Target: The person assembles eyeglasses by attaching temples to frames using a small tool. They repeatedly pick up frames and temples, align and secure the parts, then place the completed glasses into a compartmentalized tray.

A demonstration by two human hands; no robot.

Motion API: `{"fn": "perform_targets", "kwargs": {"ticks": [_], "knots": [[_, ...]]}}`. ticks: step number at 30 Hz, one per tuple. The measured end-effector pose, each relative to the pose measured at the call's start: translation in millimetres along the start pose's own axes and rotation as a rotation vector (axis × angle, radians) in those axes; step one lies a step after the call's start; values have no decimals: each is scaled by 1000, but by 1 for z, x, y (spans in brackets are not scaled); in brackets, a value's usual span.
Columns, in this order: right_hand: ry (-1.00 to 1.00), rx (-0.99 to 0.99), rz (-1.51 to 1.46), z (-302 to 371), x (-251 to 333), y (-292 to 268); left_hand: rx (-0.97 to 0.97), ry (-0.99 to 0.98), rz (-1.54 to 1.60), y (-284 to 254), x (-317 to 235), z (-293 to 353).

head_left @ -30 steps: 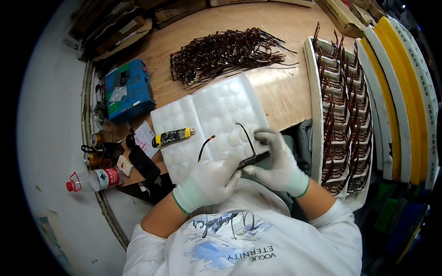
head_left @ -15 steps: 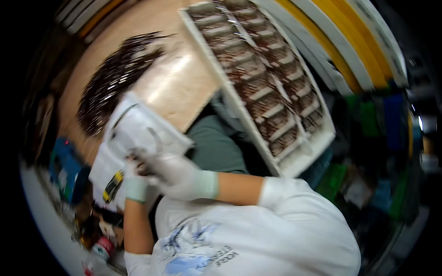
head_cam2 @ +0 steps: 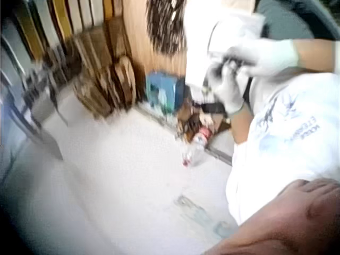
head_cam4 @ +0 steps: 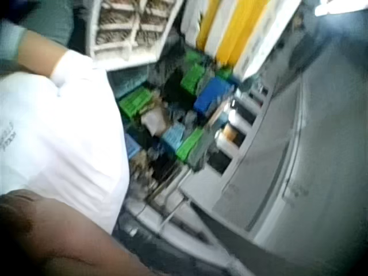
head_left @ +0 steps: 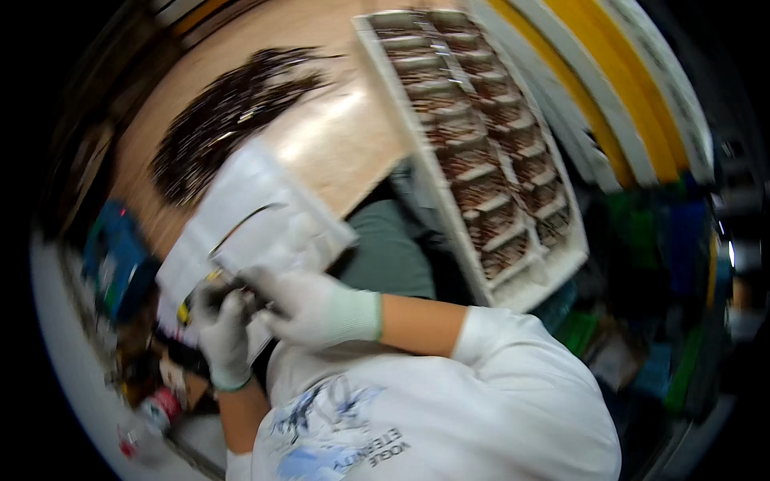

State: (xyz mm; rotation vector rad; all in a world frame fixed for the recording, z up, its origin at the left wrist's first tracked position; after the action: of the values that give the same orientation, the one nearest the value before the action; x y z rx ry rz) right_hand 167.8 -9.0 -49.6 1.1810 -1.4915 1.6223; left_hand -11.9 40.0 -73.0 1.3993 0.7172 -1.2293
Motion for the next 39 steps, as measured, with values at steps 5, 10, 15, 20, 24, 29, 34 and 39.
{"fn": "perform_targets", "kwargs": {"ticks": [5, 10, 15, 20, 24, 29, 34, 39], "knots": [[-13, 105, -160, -1, 20, -16, 16, -43, 253, 15, -29, 16], [-91, 194, -120, -4, 31, -12, 271, -54, 332, -10, -25, 26], [7, 100, -207, 4, 26, -5, 245, -1, 159, -2, -34, 36], [-84, 37, -72, 4, 41, -7, 211, -4, 135, 0, -44, 39], [-45, 139, -296, 6, 40, -5, 236, 16, 218, 0, -45, 45], [-38, 73, -207, 6, 35, 0, 172, 186, 55, 8, -49, 45], [-113, 50, -175, 6, 29, -6, 221, 237, -306, 10, -68, 45], [-122, 63, -130, 1, 37, -18, 220, 286, -368, 12, -64, 41]]}}
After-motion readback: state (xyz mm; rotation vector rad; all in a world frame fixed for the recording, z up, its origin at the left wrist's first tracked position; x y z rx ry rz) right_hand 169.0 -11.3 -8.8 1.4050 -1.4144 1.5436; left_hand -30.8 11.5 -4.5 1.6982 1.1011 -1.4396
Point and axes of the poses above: each hand's wrist, its own z-axis away from the middle knuckle, its own y-axis out of the palm, x = y × z, the point moved 2 cm from there along -z, towards the middle knuckle, and after that the axes turned 7 degrees about z, right-handed, at the moved point
